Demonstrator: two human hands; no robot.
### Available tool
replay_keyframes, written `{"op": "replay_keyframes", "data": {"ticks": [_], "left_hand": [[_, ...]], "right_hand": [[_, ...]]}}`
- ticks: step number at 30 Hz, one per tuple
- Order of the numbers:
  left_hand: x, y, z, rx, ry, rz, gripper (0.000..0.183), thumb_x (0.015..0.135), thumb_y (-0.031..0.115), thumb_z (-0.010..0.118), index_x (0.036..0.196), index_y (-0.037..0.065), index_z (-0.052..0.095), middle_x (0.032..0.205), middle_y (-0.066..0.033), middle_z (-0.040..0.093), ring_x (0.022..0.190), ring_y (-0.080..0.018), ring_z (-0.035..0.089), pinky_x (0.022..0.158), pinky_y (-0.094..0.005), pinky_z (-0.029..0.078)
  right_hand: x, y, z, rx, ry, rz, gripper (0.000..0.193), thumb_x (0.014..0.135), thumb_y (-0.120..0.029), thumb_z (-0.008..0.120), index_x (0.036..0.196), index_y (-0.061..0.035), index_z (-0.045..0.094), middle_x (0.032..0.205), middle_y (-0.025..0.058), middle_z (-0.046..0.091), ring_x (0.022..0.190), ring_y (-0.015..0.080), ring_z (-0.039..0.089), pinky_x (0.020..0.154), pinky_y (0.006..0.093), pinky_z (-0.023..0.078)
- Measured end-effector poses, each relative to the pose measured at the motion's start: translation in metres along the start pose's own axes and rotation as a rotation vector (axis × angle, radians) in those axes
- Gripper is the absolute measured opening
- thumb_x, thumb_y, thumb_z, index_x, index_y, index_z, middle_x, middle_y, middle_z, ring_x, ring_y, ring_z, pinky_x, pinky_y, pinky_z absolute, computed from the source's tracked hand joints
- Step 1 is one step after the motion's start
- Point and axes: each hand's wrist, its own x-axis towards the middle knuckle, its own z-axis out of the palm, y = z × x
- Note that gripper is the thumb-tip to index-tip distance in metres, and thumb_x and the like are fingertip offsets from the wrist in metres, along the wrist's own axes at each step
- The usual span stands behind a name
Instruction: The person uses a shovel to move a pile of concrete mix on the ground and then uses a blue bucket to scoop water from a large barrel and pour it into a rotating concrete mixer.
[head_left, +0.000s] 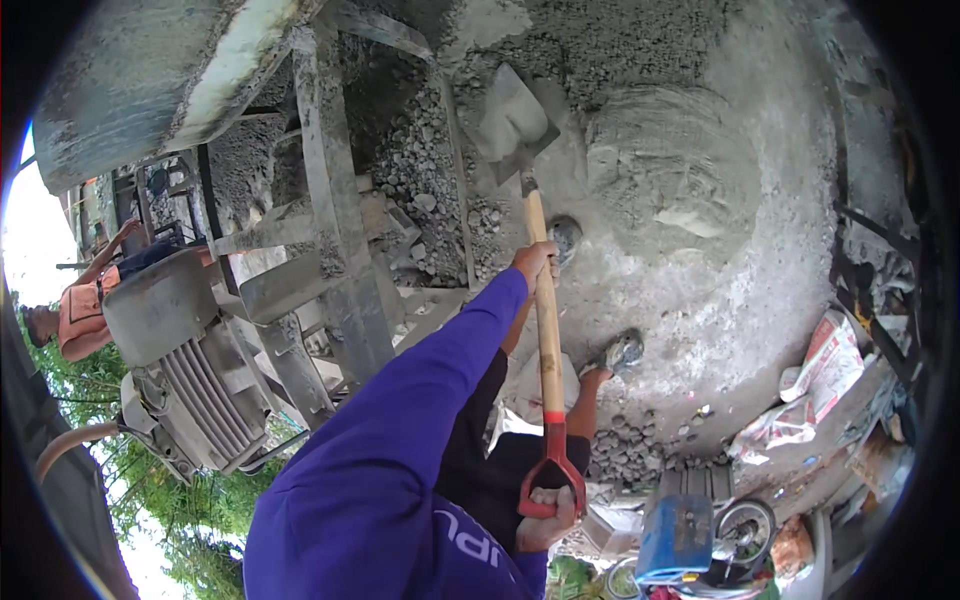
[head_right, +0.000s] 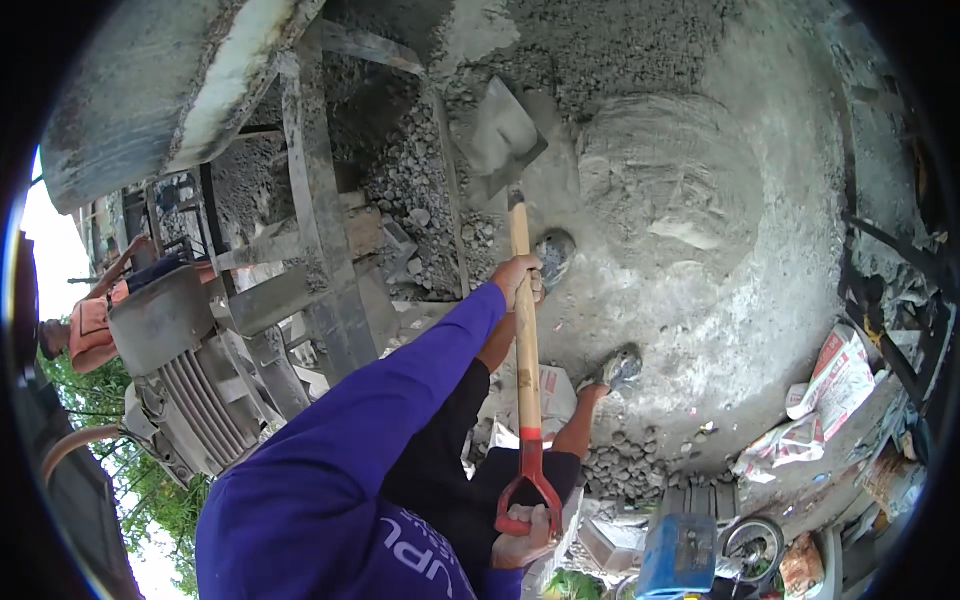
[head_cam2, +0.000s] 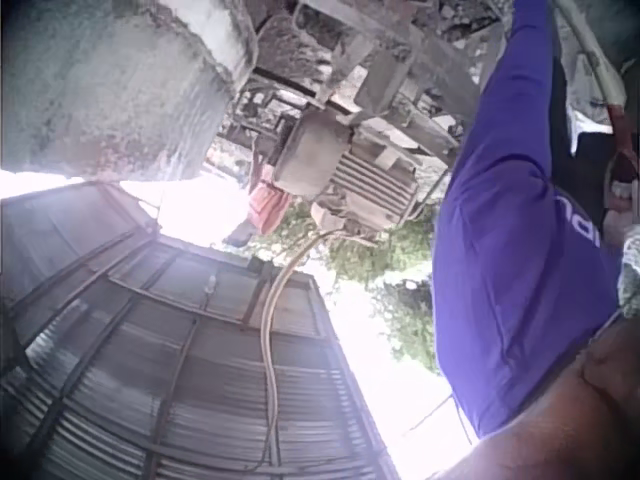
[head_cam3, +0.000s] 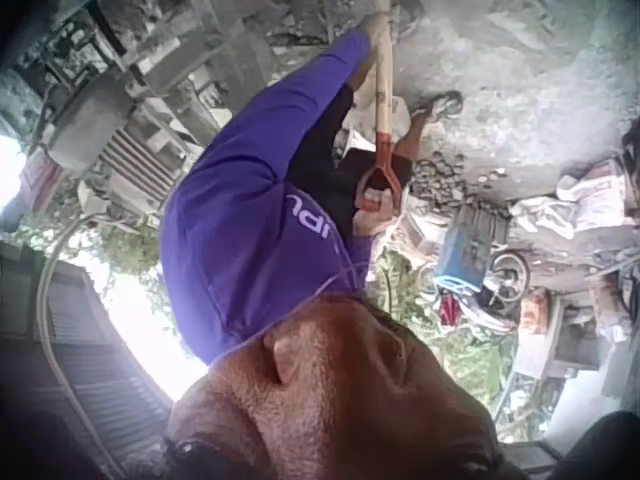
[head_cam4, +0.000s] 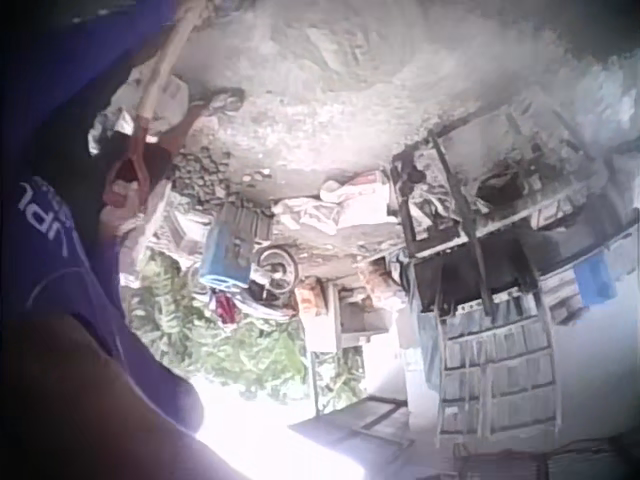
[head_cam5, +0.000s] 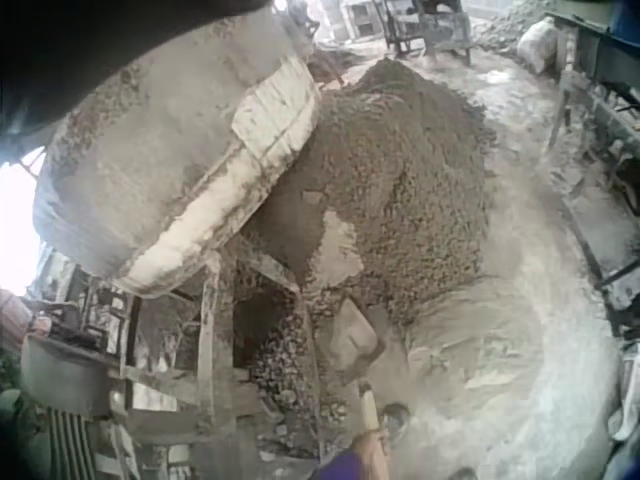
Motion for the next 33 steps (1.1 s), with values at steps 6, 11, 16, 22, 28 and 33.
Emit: {"op": "replay_keyframes", "data": {"ticks": [6, 11, 16, 22, 28, 33], "left_hand": [[-0.009, 0.004, -0.025, 0.11, 0.053, 0.004, 0.012, 0.077, 0.013, 0.06, 0.071, 0.008, 0.051, 0.055, -0.004, 0.048, 0.042, -0.0165, 0.049, 0.039, -0.0341, 0.042], [-0.004, 0.0, -0.018, 0.139, 0.037, -0.021, 0.012, 0.075, 0.015, 0.061, 0.072, 0.008, 0.053, 0.059, -0.0044, 0.05, 0.045, -0.017, 0.052, 0.041, -0.0357, 0.045], [0.006, -0.018, 0.014, 0.1, 0.085, -0.025, 0.015, 0.076, 0.017, 0.062, 0.075, 0.007, 0.051, 0.061, -0.0056, 0.051, 0.044, -0.0188, 0.051, 0.041, -0.0371, 0.045], [0.012, -0.052, 0.026, 0.069, 0.067, -0.008, 0.019, 0.077, 0.02, 0.064, 0.077, 0.003, 0.053, 0.061, -0.0069, 0.053, 0.044, -0.0203, 0.053, 0.042, -0.0384, 0.048], [0.027, 0.022, -0.004, 0.199, 0.135, -0.019, 0.012, 0.079, 0.013, 0.06, 0.076, 0.008, 0.05, 0.061, -0.0037, 0.049, 0.047, -0.0172, 0.05, 0.039, -0.0366, 0.041], [0.033, 0.017, -0.014, 0.341, 0.201, 0.14, 0.012, 0.08, 0.014, 0.06, 0.075, 0.007, 0.051, 0.06, -0.0036, 0.049, 0.046, -0.0171, 0.05, 0.04, -0.036, 0.041]], "right_hand": [[-0.023, 0.013, -0.01, -0.028, -0.046, -0.024, 0.014, 0.081, -0.013, 0.057, 0.07, -0.007, 0.05, 0.057, 0.0047, 0.05, 0.049, 0.0162, 0.051, 0.053, 0.0323, 0.046], [-0.015, 0.01, -0.016, -0.009, -0.05, 0.035, 0.015, 0.083, -0.016, 0.055, 0.072, -0.0071, 0.051, 0.059, 0.0055, 0.053, 0.053, 0.0165, 0.051, 0.055, 0.0341, 0.046], [0.029, -0.019, -0.037, 0.042, -0.055, -0.007, 0.01, 0.081, -0.014, 0.052, 0.073, -0.0085, 0.048, 0.055, 0.0013, 0.045, 0.049, 0.0143, 0.046, 0.052, 0.0321, 0.043], [0.048, -0.047, -0.049, -0.022, -0.039, 0.018, 0.01, 0.08, -0.014, 0.053, 0.072, -0.0089, 0.048, 0.054, 0.0013, 0.044, 0.046, 0.0147, 0.045, 0.05, 0.0325, 0.042], [0.026, 0.046, 0.013, 0.158, -0.01, 0.085, 0.01, 0.08, -0.014, 0.055, 0.073, -0.0087, 0.049, 0.054, 0.0027, 0.047, 0.048, 0.0178, 0.048, 0.053, 0.036, 0.044], [0.056, 0.055, -0.002, 0.247, -0.029, 0.154, 0.007, 0.077, -0.01, 0.054, 0.072, -0.008, 0.05, 0.056, 0.0026, 0.048, 0.045, 0.0165, 0.048, 0.048, 0.0336, 0.044]]}}
